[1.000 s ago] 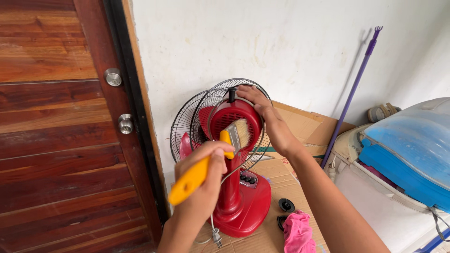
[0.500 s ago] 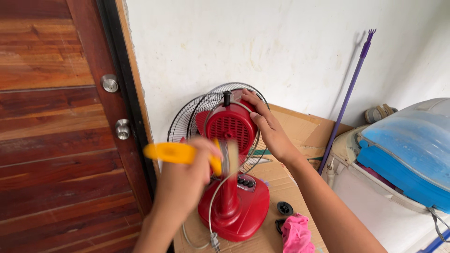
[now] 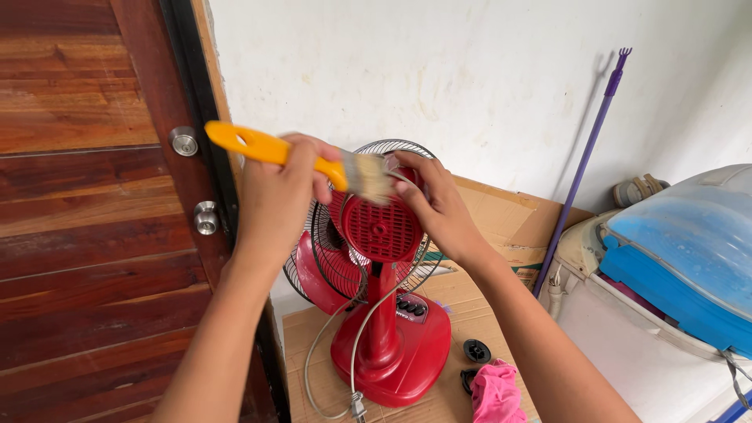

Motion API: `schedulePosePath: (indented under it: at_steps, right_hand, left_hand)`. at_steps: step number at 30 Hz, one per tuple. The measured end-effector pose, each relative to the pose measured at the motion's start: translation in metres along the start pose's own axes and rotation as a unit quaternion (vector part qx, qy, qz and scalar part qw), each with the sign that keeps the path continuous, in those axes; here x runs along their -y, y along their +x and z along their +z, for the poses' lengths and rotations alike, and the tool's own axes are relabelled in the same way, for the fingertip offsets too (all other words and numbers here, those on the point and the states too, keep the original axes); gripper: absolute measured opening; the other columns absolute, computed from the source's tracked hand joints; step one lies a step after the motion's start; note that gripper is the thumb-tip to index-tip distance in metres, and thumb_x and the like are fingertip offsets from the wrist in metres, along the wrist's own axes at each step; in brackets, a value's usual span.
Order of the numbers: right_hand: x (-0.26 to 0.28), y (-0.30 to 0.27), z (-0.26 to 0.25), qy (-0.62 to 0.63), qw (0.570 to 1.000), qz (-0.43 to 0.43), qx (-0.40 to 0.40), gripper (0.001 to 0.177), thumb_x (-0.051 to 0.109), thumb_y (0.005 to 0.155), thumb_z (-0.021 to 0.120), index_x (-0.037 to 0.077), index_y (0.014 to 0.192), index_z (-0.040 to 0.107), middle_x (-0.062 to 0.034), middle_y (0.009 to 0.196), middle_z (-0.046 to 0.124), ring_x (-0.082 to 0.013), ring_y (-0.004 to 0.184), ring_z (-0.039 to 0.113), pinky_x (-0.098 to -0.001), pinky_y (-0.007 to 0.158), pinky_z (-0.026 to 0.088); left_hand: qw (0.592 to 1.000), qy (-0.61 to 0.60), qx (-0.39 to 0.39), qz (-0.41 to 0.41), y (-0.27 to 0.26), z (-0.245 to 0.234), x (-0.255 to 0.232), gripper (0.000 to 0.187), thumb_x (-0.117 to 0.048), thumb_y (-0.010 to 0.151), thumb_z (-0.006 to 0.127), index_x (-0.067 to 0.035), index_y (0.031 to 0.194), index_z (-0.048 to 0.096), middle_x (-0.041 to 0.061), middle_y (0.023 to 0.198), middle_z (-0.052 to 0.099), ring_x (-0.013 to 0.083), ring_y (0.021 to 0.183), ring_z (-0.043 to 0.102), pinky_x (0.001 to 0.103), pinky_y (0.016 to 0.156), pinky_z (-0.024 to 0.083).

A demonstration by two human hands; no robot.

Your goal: The person disassembles a red table fan by removing the front grille, unscrewing the central cap, taking off the fan blades, and detaching the rear grille. They then use a brush to clean the exposed motor housing.

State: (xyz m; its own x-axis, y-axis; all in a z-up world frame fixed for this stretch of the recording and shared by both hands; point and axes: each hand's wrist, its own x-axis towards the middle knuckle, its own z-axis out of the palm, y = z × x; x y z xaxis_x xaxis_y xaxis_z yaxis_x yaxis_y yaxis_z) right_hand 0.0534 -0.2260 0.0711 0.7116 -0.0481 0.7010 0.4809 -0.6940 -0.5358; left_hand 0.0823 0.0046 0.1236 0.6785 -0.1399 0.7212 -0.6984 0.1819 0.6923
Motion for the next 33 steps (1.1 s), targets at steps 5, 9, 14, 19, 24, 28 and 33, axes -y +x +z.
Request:
schedulePosePath:
  at_steps: [5,9,14,19,24,28,33]
  right_hand:
    - [0.006,0.008,0.001,-0.097,0.993,-0.064,-0.009,0.046,0.03,0.101,0.054,0.014,0.144,0.058,-0.012,0.122,0.052,-0.0292,0.117,0.045,-0.0402,0.108,0.038]
    - [0.004,0.006,0.002,-0.095,0.993,-0.066,-0.005,0.05,0.027,0.1,0.049,0.018,0.148,0.058,-0.0116,0.12,0.052,-0.0291,0.117,0.045,-0.0403,0.11,0.037]
    - [0.004,0.001,0.002,-0.091,0.992,-0.088,-0.006,0.05,0.027,0.103,0.046,0.016,0.151,0.055,-0.0123,0.121,0.053,-0.0288,0.12,0.046,-0.0406,0.111,0.036]
    - [0.007,0.0,0.003,-0.079,0.992,-0.094,-0.009,0.049,0.028,0.105,0.044,0.016,0.152,0.052,-0.0135,0.122,0.052,-0.0291,0.12,0.047,-0.0407,0.111,0.036]
    - [0.005,-0.002,0.004,-0.068,0.99,-0.124,-0.013,0.046,0.027,0.108,0.043,0.016,0.152,0.053,-0.0155,0.13,0.053,-0.0309,0.128,0.049,-0.0407,0.113,0.037]
    - [0.007,-0.003,0.003,-0.074,0.989,-0.13,-0.015,0.046,0.028,0.109,0.044,0.016,0.152,0.052,-0.0168,0.135,0.053,-0.0316,0.13,0.05,-0.0408,0.113,0.039]
    - [0.012,-0.004,-0.001,-0.07,0.99,-0.119,0.013,0.046,0.031,0.109,0.042,0.018,0.152,0.051,-0.0165,0.14,0.052,-0.0299,0.131,0.054,-0.0406,0.111,0.042]
  left_hand:
    - [0.997,-0.059,-0.02,0.051,0.006,0.008,0.009,0.027,-0.019,0.104,0.05,-0.004,0.099,0.071,0.001,0.064,0.058,0.0052,0.058,0.049,0.02,0.053,0.037]
    - [0.999,0.009,-0.02,0.042,0.005,0.006,0.022,0.026,-0.019,0.102,0.051,-0.004,0.097,0.072,0.001,0.064,0.059,0.0052,0.059,0.055,0.02,0.055,0.042]
    - [0.994,-0.096,0.005,-0.059,0.013,-0.008,0.039,0.026,-0.018,0.099,0.052,-0.002,0.094,0.071,0.004,0.062,0.059,0.0059,0.051,0.046,0.022,0.046,0.033]
    - [0.957,-0.262,-0.032,-0.117,0.025,-0.019,0.041,0.026,-0.018,0.096,0.053,0.0,0.092,0.072,0.005,0.058,0.056,0.0056,0.044,0.037,0.022,0.043,0.03]
    - [0.995,-0.039,-0.017,-0.089,0.034,-0.02,0.035,0.031,-0.018,0.095,0.052,0.004,0.084,0.071,0.003,0.052,0.051,0.0069,0.04,0.037,0.025,0.039,0.027]
    - [0.979,-0.164,0.001,-0.12,0.039,-0.017,0.028,0.037,-0.026,0.099,0.051,0.001,0.079,0.068,0.002,0.048,0.049,0.0073,0.036,0.032,0.025,0.036,0.025]
    - [0.992,-0.063,-0.038,-0.099,0.053,-0.012,0.02,0.039,-0.027,0.1,0.054,0.0,0.077,0.07,0.0,0.049,0.045,0.0067,0.039,0.034,0.025,0.038,0.023]
